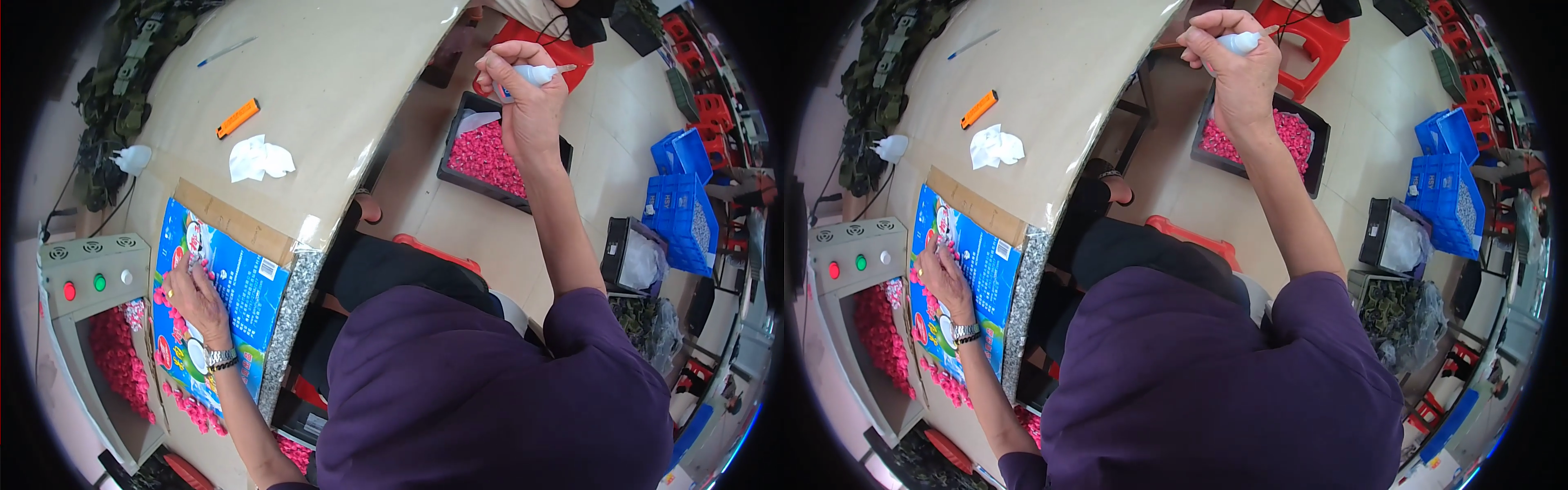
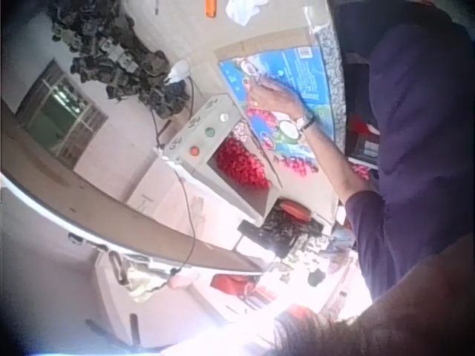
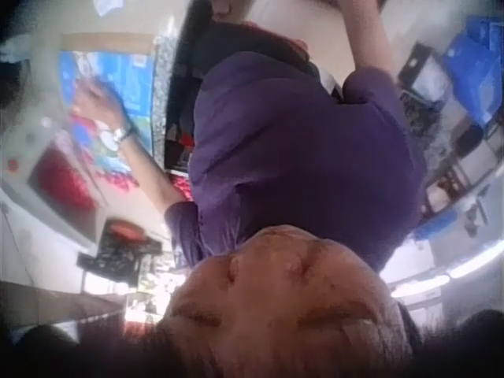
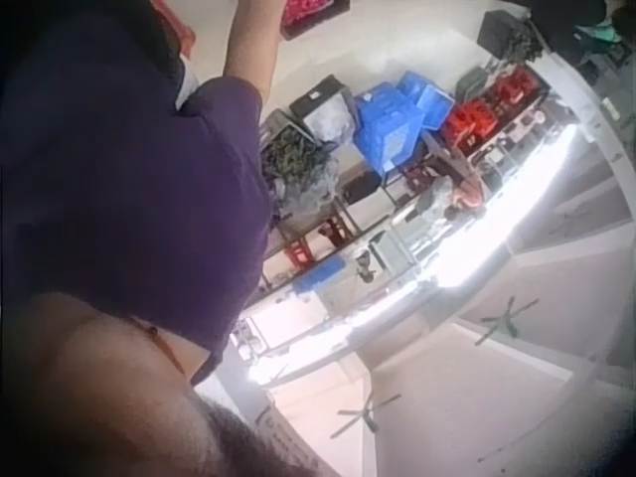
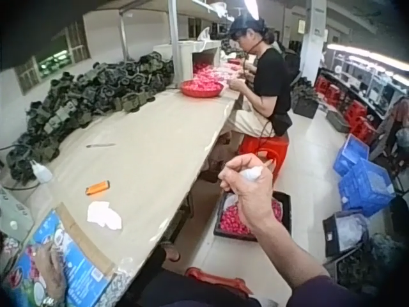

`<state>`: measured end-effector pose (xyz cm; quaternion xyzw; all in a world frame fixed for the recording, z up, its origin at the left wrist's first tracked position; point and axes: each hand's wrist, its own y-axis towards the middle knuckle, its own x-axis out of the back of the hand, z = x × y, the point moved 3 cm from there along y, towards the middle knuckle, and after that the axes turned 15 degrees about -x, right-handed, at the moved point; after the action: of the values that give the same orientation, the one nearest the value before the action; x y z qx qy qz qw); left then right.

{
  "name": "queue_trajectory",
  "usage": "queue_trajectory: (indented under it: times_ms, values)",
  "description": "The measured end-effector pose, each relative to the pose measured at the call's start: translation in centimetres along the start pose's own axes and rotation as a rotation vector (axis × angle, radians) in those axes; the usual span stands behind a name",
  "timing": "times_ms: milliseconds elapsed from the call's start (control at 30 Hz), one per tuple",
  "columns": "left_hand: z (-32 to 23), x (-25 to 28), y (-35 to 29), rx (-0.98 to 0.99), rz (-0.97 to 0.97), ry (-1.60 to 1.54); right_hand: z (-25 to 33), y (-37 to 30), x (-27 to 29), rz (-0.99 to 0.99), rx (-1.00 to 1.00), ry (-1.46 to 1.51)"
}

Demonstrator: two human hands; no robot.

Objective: The person assembles small plastic toy components by applying glue from a bottle onto the parts and pressing them together by hand.

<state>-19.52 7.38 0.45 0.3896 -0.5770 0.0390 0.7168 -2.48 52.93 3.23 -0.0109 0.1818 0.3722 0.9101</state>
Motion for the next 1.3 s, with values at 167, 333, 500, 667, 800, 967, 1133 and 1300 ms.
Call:
queue_trajectory:
  times_ms: [167,333,500,667,800,967,1133,1300]
  values:
    - [0.4,-0.1,-1.0,0.057,-0.061,0.078,0.3,-0.8,1.3,-0.054,-0.003,-0.017]
    - [1.4,-0.2,-1.6,0.085,-0.166,0.068,0.9,-1.7,1.3,-0.049,-0.025,-0.008]
    - [2.4,0.7,-2.5,0.274,-0.231,0.014,0.7,-2.7,0.1,-0.030,-0.078,-0.014]
    - [0.7,4.3,-1.6,0.329,-0.478,-0.010,0.7,-4.3,-1.7,0.059,-0.137,-0.030]
    - [-0.5,7.2,-4.0,0.503,-0.695,-0.227,-0.4,-5.7,-5.6,0.223,-0.192,-0.031]
    - [-1.8,8.9,-9.1,0.755,-0.714,-0.194,-2.3,-8.4,-11.5,0.441,-0.292,-0.112]
    - [-1.3,10.0,-13.2,0.728,-0.343,0.081,-5.8,-11.0,-17.5,0.656,-0.424,-0.168]
    - [3.2,8.7,-13.2,0.634,-0.283,0.108,-6.8,-14.0,-24.4,0.865,-0.557,-0.220]
